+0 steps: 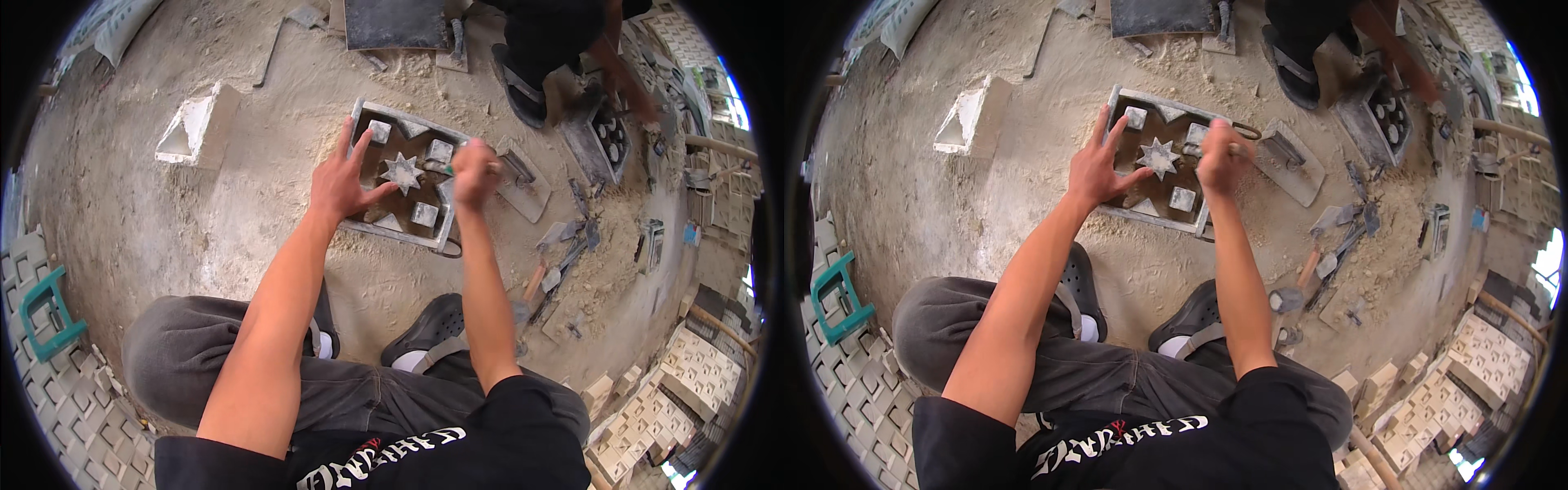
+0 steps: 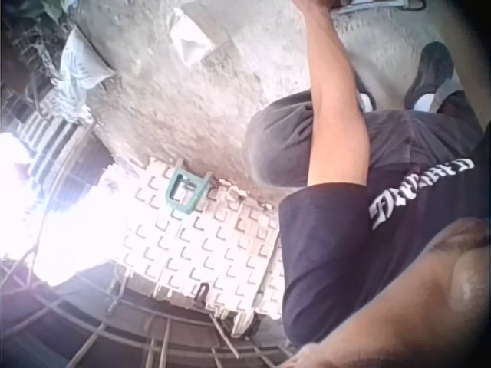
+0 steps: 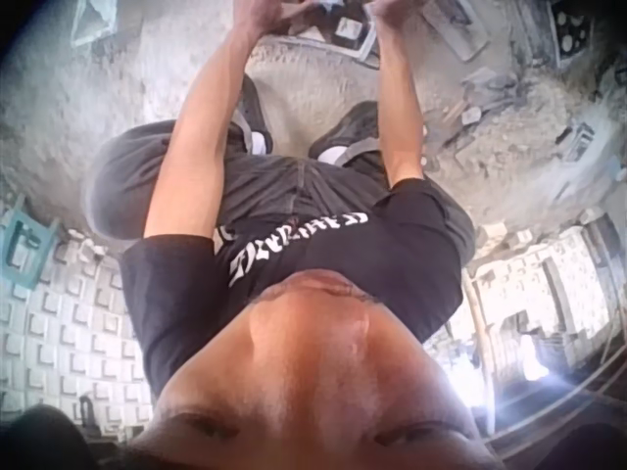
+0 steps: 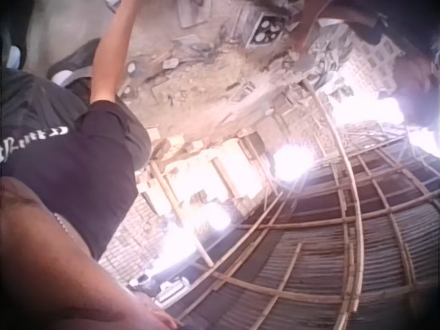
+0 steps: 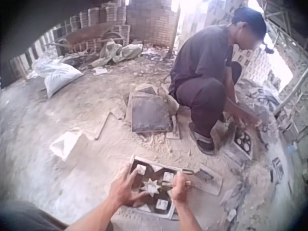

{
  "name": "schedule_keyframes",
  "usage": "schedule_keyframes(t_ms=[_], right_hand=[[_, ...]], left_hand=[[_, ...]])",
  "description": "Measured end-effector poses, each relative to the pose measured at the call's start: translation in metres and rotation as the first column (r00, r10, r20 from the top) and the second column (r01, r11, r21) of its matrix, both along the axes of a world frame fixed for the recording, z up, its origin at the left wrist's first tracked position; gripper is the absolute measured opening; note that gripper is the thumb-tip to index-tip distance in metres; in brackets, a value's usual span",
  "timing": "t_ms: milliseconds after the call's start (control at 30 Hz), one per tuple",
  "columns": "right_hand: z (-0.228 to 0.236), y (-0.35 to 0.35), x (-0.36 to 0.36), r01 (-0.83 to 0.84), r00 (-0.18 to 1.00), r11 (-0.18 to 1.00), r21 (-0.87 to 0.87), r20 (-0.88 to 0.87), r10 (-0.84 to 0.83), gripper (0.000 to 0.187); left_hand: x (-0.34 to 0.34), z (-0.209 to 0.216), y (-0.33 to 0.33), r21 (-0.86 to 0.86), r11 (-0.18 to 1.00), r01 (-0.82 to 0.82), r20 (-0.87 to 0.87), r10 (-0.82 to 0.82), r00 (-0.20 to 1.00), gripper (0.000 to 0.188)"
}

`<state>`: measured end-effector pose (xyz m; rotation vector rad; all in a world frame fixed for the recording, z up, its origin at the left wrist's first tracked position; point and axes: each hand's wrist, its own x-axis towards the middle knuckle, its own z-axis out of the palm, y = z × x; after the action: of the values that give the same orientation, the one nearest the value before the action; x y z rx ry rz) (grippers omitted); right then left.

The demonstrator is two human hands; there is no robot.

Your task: The person places small decorative stone pieces into a star-shaped mold by hand and then brushes away excess dust or sand using a small green-handled brush.

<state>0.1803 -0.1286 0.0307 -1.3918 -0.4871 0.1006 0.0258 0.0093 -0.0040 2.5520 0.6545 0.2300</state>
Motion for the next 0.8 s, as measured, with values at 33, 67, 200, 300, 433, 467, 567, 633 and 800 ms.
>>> schedule_keyframes(t_ms=[33,67,200,300,433,467,567,633,800], right_hand=[[-0.007,-0.004,0.002,-0.023,0.999,0.992,-0.124,-0.030,0.020,0.047],[-0.001,0.006,0.002,-0.067,0.997,0.993,-0.099,-0.055,0.062,0.047],[0.031,-0.002,-0.006,-0.087,0.984,0.977,0.194,-0.138,0.115,0.046],[-0.008,0.004,0.001,0.027,1.000,0.999,-0.026,-0.015,-0.028,0.047],[0.018,0.014,-0.001,-0.055,0.991,0.998,-0.032,-0.127,0.050,0.047],[0.030,0.007,-0.004,-0.002,0.996,1.000,0.003,-0.090,0.003,0.046],[0.013,0.000,0.005,0.022,0.997,1.000,-0.001,0.079,-0.022,0.047],[-0.015,0.004,0.007,-0.099,0.986,0.960,-0.263,0.102,0.130,0.048],[0.039,0.000,-0.001,-0.214,0.968,0.971,0.110,-0.112,0.226,0.040]], left_hand=[[0.001,0.000,-0.001,0.014,1.000,0.005,0.021,-0.005,1.000,0.097],[-0.003,-0.002,0.004,0.045,0.999,-0.004,0.033,0.003,0.999,0.098],[-0.010,-0.003,0.002,0.074,0.997,0.002,0.037,-0.005,0.999,0.099],[0.002,0.002,0.001,-0.017,1.000,0.003,-0.033,-0.003,0.999,0.099],[-0.010,-0.005,0.006,0.055,0.998,-0.003,0.022,0.001,1.000,0.098],[-0.009,-0.004,0.003,0.057,0.998,0.000,0.028,-0.002,1.000,0.098],[-0.002,-0.001,0.001,0.027,1.000,0.001,-0.002,-0.001,1.000,0.098],[0.002,0.000,-0.002,0.020,1.000,0.011,0.013,-0.011,1.000,0.099],[-0.008,-0.005,0.005,0.055,0.998,0.004,0.065,-0.008,0.998,0.099]])
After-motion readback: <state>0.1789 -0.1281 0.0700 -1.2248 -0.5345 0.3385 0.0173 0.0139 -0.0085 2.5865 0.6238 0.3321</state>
